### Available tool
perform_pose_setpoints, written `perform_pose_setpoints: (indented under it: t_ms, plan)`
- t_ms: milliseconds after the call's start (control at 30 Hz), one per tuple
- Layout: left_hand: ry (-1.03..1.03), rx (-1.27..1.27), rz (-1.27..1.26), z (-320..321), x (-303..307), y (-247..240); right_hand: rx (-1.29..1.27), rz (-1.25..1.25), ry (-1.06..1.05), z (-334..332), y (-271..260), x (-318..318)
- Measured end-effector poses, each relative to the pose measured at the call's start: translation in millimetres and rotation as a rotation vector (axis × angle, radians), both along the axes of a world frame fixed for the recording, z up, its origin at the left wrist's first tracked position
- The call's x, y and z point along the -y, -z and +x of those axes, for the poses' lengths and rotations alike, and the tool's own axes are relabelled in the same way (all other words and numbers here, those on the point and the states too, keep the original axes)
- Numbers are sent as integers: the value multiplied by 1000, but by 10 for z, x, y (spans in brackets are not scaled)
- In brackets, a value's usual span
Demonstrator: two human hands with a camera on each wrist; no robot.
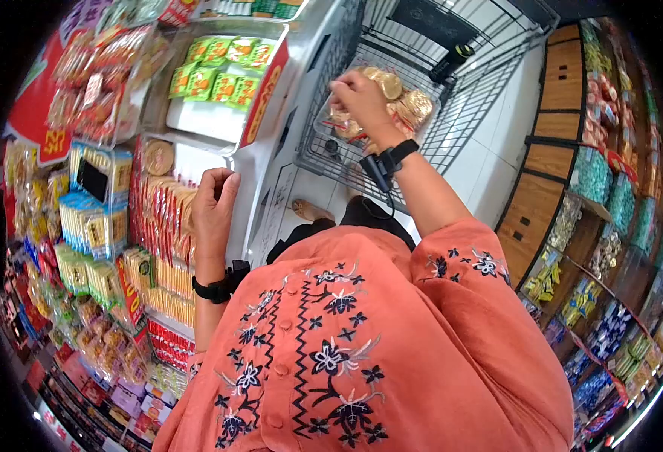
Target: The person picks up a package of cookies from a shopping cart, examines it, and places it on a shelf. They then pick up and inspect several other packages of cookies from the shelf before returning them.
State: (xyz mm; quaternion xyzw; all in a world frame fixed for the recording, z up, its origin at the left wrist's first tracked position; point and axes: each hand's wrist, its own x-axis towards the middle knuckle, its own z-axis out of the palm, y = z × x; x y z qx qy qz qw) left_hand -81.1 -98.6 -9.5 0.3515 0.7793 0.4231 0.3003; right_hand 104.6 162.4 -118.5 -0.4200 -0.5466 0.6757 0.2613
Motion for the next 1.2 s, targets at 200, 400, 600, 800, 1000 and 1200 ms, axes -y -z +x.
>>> perform_pose_setpoints:
  t_ms: [200,400,600,800,1000,1200]
  plan:
    - [91,95,-99,219,-446,221,370,-125,108,1149,996,-352]
    - [166,140,-186,413,-724,390,660,324,-57,1603,1844,-277]
    - [202,115,-234,579,-847,493,919,535,-421,1330,1980,-139]
    - [216,89,-293,665,-859,508,1126,567,-676,1153,1744,-109]
    - [220,97,-287,660,-804,606,1066,613,-641,1228,1814,-159]
    - [223,108,-242,626,-824,579,875,724,-519,1303,1531,-108]
